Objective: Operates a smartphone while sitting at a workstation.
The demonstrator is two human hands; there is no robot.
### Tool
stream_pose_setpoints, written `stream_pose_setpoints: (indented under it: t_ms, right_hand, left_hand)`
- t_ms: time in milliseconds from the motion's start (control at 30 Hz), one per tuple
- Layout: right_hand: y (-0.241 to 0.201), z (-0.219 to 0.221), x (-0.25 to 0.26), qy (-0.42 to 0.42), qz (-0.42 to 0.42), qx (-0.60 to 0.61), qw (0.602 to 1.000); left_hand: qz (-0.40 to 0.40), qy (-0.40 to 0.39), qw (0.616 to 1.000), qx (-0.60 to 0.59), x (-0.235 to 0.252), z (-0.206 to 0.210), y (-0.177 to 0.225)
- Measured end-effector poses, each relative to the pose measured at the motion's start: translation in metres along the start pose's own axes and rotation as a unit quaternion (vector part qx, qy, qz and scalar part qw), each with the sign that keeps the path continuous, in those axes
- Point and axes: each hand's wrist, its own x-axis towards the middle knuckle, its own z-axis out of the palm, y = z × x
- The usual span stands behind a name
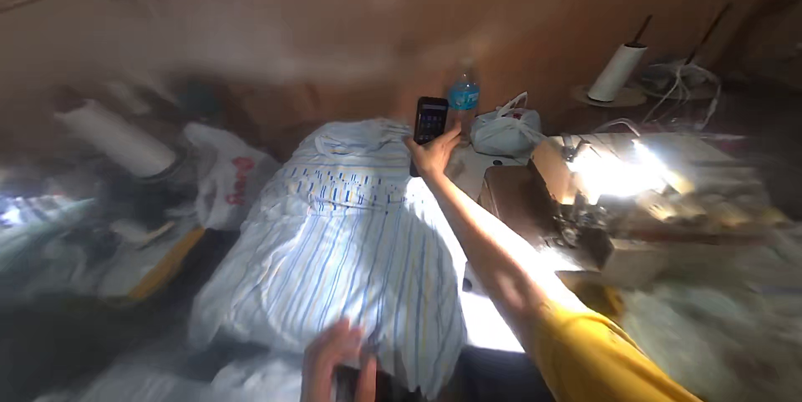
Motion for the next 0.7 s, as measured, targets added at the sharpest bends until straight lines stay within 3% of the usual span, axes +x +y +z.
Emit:
stream_pose_setpoints:
  t_ms: [100, 233, 333, 433, 500, 600, 700]
  right_hand:
    - [-0.021, -0.029, -0.069, -0.078, -0.066, 0.092, 0.990]
    - [-0.041, -0.106, -0.163, -0.237, -0.096, 0.076, 0.964]
    - [-0.045, -0.148, -0.205, -0.279, -0.081, 0.040, 0.956]
    - [-0.042, -0.178, -0.221, -0.278, -0.083, -0.058, 0.955]
    - [-0.035, -0.192, -0.223, -0.311, -0.082, -0.062, 0.945]
    - [-0.018, -0.205, -0.222, -0.323, -0.100, 0.069, 0.939]
    - [-0.027, -0.215, -0.207, -0.333, -0.001, 0.123, 0.935]
  left_hand:
    - [0.000, 0.026, 0.995, -0.097, 0.056, 0.021, 0.005]
    - [-0.162, -0.020, 0.963, -0.213, 0.099, 0.046, 0.027]
    - [-0.241, -0.041, 0.941, -0.234, 0.089, 0.054, 0.044]
    - [-0.259, -0.043, 0.935, -0.236, 0.070, 0.060, 0.053]
    - [-0.258, 0.004, 0.936, -0.239, 0.065, 0.069, 0.054]
    - [-0.245, 0.084, 0.929, -0.264, 0.058, 0.081, 0.044]
    - [-0.236, 0.103, 0.924, -0.284, 0.053, 0.087, 0.045]
